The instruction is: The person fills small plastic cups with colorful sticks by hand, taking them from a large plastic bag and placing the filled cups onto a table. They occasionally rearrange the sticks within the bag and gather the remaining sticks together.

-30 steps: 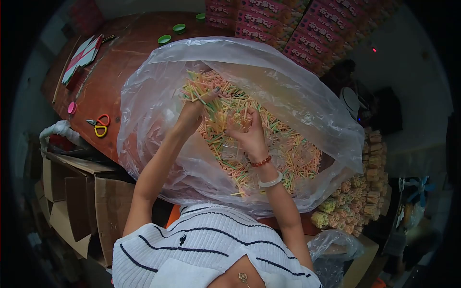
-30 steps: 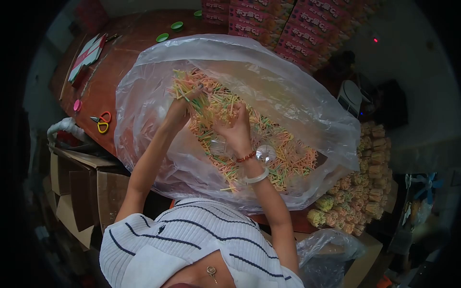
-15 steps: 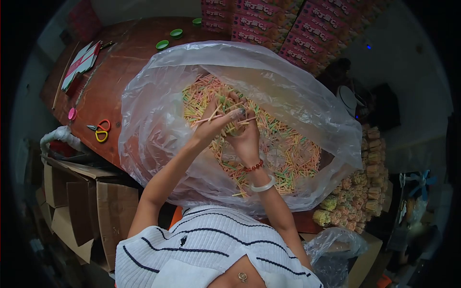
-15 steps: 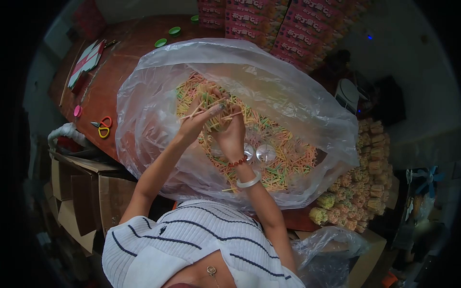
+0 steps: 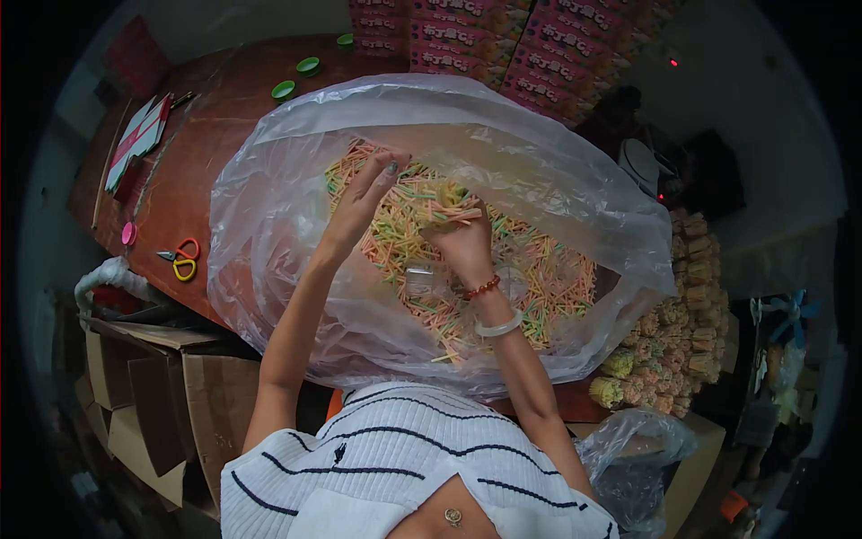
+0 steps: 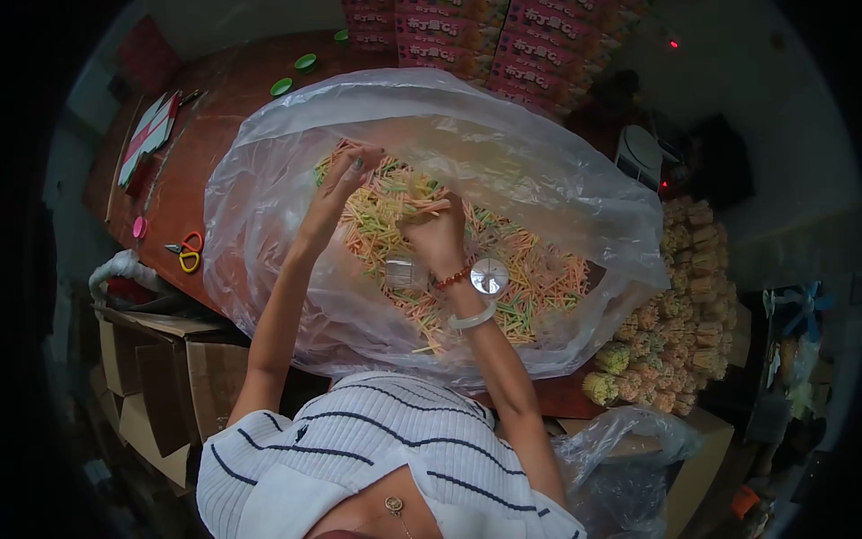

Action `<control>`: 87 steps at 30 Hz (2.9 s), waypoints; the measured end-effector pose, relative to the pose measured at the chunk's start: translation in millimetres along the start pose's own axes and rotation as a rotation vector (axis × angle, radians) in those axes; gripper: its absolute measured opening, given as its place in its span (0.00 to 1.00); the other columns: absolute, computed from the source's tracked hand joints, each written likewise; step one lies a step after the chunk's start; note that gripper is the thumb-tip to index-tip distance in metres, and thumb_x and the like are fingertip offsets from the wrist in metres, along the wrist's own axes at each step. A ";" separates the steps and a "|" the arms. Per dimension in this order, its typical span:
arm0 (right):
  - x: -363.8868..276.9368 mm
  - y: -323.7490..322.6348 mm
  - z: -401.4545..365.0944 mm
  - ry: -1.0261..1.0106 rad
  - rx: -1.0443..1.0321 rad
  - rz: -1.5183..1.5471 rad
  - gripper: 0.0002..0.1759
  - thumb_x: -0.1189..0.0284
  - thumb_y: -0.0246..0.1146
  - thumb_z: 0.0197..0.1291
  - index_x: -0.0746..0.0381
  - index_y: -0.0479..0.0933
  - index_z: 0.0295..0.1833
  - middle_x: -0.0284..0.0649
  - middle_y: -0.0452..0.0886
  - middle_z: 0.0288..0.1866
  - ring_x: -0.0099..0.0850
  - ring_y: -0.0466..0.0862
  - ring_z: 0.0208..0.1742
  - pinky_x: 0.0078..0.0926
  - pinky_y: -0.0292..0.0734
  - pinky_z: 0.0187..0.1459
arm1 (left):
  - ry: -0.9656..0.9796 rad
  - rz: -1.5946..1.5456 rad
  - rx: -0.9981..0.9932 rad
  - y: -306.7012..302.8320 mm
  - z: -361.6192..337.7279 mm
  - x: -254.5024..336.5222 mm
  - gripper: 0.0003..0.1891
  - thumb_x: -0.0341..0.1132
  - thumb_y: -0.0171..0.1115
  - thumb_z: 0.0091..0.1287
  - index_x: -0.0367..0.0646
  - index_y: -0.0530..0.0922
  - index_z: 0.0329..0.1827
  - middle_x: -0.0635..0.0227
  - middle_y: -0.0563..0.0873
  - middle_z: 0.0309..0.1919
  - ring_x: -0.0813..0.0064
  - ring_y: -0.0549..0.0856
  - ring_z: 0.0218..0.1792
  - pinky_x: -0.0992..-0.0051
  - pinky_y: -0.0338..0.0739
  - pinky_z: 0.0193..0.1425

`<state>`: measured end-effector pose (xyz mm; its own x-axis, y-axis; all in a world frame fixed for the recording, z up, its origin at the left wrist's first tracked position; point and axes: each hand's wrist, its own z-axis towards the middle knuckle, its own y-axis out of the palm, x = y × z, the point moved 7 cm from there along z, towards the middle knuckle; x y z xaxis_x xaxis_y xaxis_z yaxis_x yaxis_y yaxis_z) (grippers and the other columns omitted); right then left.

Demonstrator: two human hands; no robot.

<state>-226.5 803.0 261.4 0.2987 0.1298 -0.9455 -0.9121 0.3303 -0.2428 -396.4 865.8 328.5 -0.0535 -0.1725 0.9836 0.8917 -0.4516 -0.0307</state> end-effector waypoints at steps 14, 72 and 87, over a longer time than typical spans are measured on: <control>-54.0 -19.4 -22.7 -0.172 0.123 -0.077 0.33 0.71 0.84 0.47 0.64 0.75 0.57 0.44 0.82 0.54 0.36 0.87 0.52 0.35 0.85 0.50 | 0.347 0.703 -0.189 65.6 -38.5 30.5 0.33 0.41 0.67 0.70 0.51 0.67 0.78 0.51 0.68 0.76 0.45 0.65 0.78 0.50 0.59 0.81; -53.8 -7.6 -44.8 -0.123 0.188 -0.221 0.52 0.78 0.79 0.50 0.66 0.55 0.77 0.53 0.80 0.63 0.43 0.85 0.61 0.37 0.83 0.59 | 0.367 0.735 -0.317 74.4 -52.2 35.4 0.29 0.35 0.59 0.74 0.48 0.70 0.78 0.53 0.73 0.75 0.53 0.68 0.79 0.52 0.56 0.84; -53.2 -18.1 -43.9 -0.107 0.253 0.079 0.45 0.81 0.81 0.49 0.67 0.63 0.70 0.48 0.80 0.59 0.39 0.83 0.60 0.35 0.81 0.62 | 0.213 0.464 -0.034 48.2 -39.7 28.1 0.21 0.29 0.70 0.68 0.47 0.84 0.65 0.61 0.86 0.56 0.65 0.87 0.52 0.71 0.83 0.50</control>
<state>-238.2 749.1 306.6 0.2694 0.2584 -0.9277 -0.8387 0.5364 -0.0942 -372.8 804.3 347.6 0.2509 -0.5340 0.8074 0.8286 -0.3128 -0.4644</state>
